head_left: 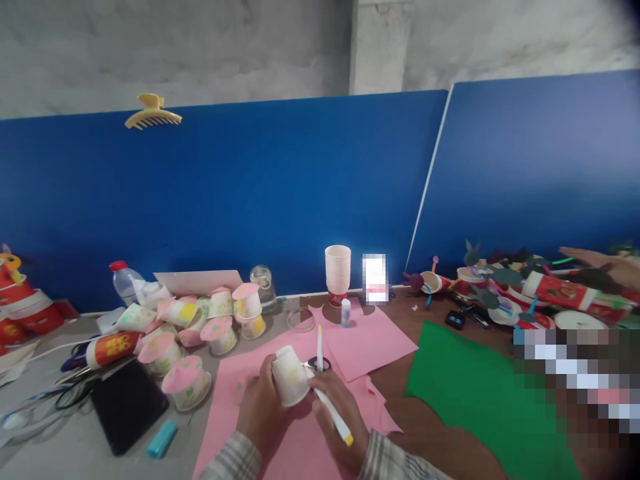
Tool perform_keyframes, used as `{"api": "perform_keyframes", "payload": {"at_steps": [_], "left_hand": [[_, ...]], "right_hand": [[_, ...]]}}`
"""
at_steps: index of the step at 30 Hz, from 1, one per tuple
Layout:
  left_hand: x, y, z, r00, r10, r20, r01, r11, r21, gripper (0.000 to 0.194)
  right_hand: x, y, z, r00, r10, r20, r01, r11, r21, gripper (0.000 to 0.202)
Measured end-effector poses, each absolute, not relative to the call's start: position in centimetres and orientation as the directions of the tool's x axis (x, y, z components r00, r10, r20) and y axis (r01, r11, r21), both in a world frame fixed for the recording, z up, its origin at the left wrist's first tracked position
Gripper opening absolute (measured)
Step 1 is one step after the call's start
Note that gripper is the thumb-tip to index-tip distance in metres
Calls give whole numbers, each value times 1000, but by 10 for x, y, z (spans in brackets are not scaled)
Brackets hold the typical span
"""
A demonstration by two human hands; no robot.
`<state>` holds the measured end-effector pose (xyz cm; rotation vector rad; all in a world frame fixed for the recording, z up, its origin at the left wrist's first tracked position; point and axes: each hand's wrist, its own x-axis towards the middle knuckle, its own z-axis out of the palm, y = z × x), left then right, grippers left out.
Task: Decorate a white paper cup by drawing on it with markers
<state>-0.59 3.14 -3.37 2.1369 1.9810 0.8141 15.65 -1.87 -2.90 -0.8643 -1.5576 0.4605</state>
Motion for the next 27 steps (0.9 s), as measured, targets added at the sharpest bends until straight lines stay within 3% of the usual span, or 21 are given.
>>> {"api": "perform_keyframes", "payload": {"at_steps": [4,27], "left_hand": [[-5,30,-32,-12,950,311,884,-136,447,83],[-8,32,-39,9,938,347,885,-170,434,83]], "right_hand": [[159,-12,-27,-1,786,619,211,605,-768,27],[158,-6,-27,-78,762,643,251,640,-727,27]]}}
